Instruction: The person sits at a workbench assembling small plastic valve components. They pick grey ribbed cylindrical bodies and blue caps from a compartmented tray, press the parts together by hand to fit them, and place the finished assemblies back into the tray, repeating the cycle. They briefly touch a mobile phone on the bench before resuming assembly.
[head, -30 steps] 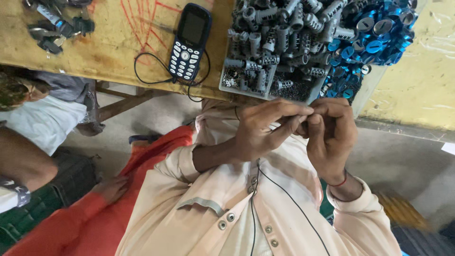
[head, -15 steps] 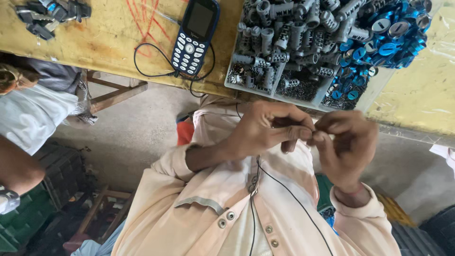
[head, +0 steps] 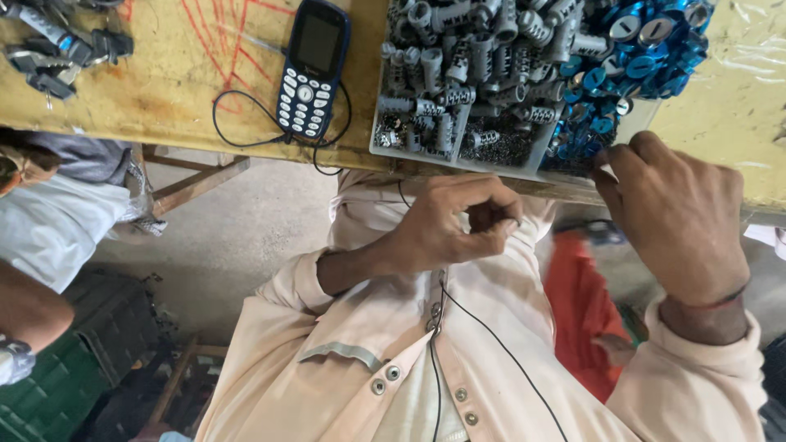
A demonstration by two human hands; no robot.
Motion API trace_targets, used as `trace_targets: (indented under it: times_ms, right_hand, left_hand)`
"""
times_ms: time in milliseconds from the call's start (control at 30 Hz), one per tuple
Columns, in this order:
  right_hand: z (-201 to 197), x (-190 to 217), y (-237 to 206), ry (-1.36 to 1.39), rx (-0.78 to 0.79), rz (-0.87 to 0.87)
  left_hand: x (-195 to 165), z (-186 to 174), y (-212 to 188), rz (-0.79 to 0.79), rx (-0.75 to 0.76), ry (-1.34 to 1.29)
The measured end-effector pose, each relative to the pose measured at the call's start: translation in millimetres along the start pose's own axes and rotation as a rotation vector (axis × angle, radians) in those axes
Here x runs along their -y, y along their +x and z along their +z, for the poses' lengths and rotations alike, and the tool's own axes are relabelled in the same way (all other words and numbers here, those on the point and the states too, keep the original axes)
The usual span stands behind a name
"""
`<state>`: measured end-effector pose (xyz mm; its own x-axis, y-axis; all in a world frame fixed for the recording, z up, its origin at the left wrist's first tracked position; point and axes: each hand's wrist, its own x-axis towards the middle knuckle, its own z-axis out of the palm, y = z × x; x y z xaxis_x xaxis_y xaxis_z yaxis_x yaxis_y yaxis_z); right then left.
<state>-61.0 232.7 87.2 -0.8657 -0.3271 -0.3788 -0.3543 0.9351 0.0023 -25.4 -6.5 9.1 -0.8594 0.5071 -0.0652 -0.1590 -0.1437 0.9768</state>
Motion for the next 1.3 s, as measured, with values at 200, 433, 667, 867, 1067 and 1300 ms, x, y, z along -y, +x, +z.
trace_targets:
  times_ms: [200, 433, 667, 867, 1067, 1300]
  right_hand:
    - [5.0, -4.9, 2.2, -0.007, 0.036, -0.014]
    - [-3.0, 34.9, -11.9, 1.323, -0.176, 0.184]
    - [59.0, 55.3, -38.0, 1.397, -0.352, 0.056]
    - [71.3, 63.6, -43.8, 1.664, -0.359, 0.110]
    - [82.0, 84.3, -38.9, 1.676, -0.508, 0.156]
    - [89.2, 72.6, -29.6, 0.861, -0.772, -0.087]
  left_hand:
    - [3.9, 7.6, -1.5, -0.044, 0.013, -0.044]
    - [7.7, 9.2, 0.3, -0.042, -0.063, -0.160]
    - [5.7, 12.1, 1.7, -0.272, 0.014, -0.578]
    - [3.7, 6.3, -4.2, -0.211, 0.052, -0.592]
    - [-0.8, 10.1, -3.1, -0.099, -0.046, -0.427]
    - [-6.5, -6.5, -1.9, -0.095, -0.025, -0.136]
